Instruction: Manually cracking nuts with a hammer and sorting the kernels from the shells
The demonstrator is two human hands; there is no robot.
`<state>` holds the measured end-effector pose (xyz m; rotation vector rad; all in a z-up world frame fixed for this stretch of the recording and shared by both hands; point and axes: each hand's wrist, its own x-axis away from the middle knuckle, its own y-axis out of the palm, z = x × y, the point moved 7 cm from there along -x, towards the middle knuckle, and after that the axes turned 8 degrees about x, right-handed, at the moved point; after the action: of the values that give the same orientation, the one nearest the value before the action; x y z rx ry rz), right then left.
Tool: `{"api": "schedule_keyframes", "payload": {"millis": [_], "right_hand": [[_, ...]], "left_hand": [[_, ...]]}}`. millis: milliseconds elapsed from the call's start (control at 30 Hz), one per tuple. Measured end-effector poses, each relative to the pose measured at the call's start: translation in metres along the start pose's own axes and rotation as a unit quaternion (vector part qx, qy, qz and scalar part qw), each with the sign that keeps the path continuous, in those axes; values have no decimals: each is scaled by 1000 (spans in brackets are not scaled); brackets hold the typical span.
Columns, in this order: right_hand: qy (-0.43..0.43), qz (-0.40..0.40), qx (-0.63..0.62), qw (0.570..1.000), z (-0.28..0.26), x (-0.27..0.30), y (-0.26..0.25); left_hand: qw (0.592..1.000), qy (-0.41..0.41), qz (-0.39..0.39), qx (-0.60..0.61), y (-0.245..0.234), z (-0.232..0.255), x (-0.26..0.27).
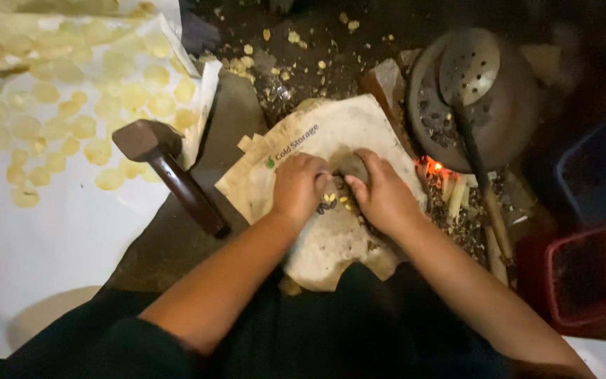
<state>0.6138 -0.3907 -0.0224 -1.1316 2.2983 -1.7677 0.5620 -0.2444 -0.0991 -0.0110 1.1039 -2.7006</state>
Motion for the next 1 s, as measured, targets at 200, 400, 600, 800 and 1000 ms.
{"api": "schedule_keyframes", "payload": {"millis": [200, 400, 600, 800, 1000], "right_hand": [[-90, 41, 74, 992, -1, -15, 25], [16, -20, -39, 999, 32, -50, 18], [20, -61, -1, 998, 31, -56, 23], [-6, -33, 27, 999, 7, -19, 0], [93, -30, 71, 993, 56, 17, -18]], "left_hand": [[986, 134, -41, 91, -21, 3, 28], [972, 205, -84, 75, -24, 8, 40], [961, 264, -65, 42, -15, 10, 46], [950, 309, -51, 12, -13, 7, 49], [933, 349, -70, 44, 0, 15, 56]]}}
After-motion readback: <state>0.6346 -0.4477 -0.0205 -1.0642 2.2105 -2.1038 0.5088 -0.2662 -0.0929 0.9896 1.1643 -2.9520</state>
